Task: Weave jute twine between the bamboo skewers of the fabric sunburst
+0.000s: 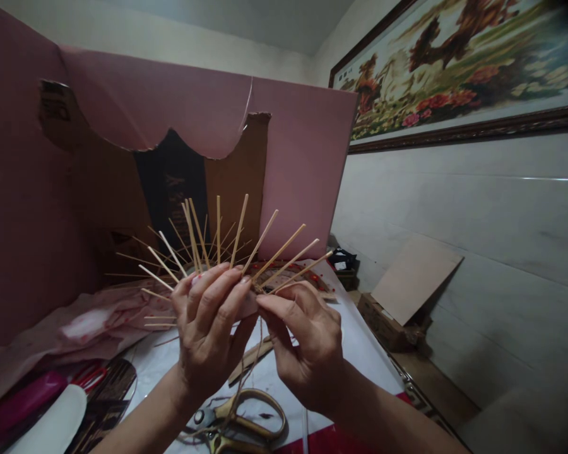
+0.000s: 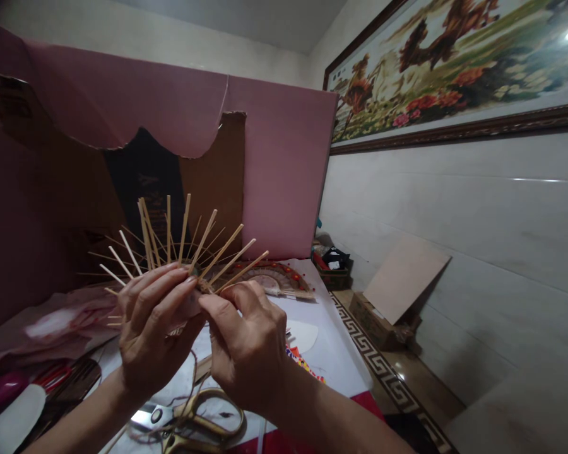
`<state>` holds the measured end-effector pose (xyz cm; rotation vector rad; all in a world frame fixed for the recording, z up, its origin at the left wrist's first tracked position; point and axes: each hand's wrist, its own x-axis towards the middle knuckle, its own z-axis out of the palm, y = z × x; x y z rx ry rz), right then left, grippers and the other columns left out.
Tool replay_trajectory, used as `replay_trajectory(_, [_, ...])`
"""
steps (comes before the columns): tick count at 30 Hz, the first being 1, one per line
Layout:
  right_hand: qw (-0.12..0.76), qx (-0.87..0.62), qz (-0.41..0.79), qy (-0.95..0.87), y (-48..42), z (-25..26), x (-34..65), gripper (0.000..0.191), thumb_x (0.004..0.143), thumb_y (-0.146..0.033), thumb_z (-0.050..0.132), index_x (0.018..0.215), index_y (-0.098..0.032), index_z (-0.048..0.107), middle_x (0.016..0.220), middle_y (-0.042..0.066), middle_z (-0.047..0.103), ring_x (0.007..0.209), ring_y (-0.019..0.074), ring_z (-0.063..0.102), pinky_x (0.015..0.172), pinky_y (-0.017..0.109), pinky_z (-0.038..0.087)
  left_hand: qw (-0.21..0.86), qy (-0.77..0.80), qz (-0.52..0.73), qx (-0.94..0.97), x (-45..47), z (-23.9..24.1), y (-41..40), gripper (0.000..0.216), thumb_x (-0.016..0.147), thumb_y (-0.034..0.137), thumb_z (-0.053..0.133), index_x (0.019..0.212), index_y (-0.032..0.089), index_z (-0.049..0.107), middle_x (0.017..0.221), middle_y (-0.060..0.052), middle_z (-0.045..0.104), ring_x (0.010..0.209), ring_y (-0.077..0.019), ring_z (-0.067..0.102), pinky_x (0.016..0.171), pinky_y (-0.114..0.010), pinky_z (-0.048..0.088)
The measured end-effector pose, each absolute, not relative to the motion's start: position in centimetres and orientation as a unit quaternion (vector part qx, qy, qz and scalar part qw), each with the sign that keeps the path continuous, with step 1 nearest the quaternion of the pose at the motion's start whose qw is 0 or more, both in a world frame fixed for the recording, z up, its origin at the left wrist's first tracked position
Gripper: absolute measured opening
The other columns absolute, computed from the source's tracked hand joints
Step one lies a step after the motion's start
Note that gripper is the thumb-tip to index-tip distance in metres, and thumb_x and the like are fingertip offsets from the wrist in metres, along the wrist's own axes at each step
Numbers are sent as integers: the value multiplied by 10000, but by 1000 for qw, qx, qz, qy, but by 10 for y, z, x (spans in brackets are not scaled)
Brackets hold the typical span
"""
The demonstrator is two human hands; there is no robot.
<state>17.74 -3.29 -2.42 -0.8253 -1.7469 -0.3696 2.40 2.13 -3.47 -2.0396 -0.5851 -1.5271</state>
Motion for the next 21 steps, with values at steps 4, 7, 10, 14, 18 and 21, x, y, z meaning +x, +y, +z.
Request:
replay_trajectory(4, [570, -327, -144, -740, -34, -22, 177, 297, 807, -33, 544, 1069, -162, 596, 861, 73, 636, 793, 187, 563, 690, 347, 500, 231, -216, -579, -751, 26, -33, 19, 483, 761, 129, 642, 1222, 203, 520, 1161, -126, 615, 1149, -309, 531, 972, -529, 376])
replay_trajectory(7, [607, -300, -133, -724, -34, -20, 177, 292, 800, -13, 564, 1045, -171, 580, 854, 47, 656, 781, 162, 578, 701, 323, 504, 203, -225, -597, -743, 28, -32, 19, 473, 753, 121, 658, 1201, 202, 532, 1149, -117, 613, 1137, -296, 535, 967, -503, 398])
replay_trajectory(10, [628, -294, -127, -709, -33, -19, 178, 266, 795, -4, 568, 995, -178, 573, 834, 31, 652, 761, 151, 584, 687, 307, 504, 177, -240, -609, -735, 30, -32, 21, 461, 759, 136, 663, 1193, 224, 535, 1154, -99, 605, 1122, -279, 546, 964, -482, 415])
replay_trajectory(14, [617, -310, -129, -711, -32, -20, 178, 251, 810, -29, 562, 1007, -184, 581, 841, 33, 654, 779, 157, 593, 692, 312, 510, 159, -249, -613, -733, 30, -33, 22, 457, 765, 149, 662, 1193, 242, 532, 1169, -90, 597, 1123, -273, 546, 964, -480, 418])
replay_trajectory(18, [611, -322, -131, -711, -31, -21, 177, 247, 817, -45, 566, 1019, -184, 590, 854, 43, 661, 787, 167, 601, 693, 321, 514, 159, -244, -613, -734, 30, -34, 22, 457, 763, 134, 663, 1188, 242, 534, 1161, -92, 598, 1120, -273, 546, 960, -481, 423])
replay_trajectory(21, [603, -333, -121, -715, -30, -21, 177, 222, 827, -55, 552, 1004, -180, 599, 865, 56, 662, 791, 176, 596, 694, 334, 515, 157, -240, -613, -736, 31, -33, 20, 458, 764, 133, 665, 1191, 236, 534, 1163, -95, 596, 1121, -275, 545, 960, -488, 424])
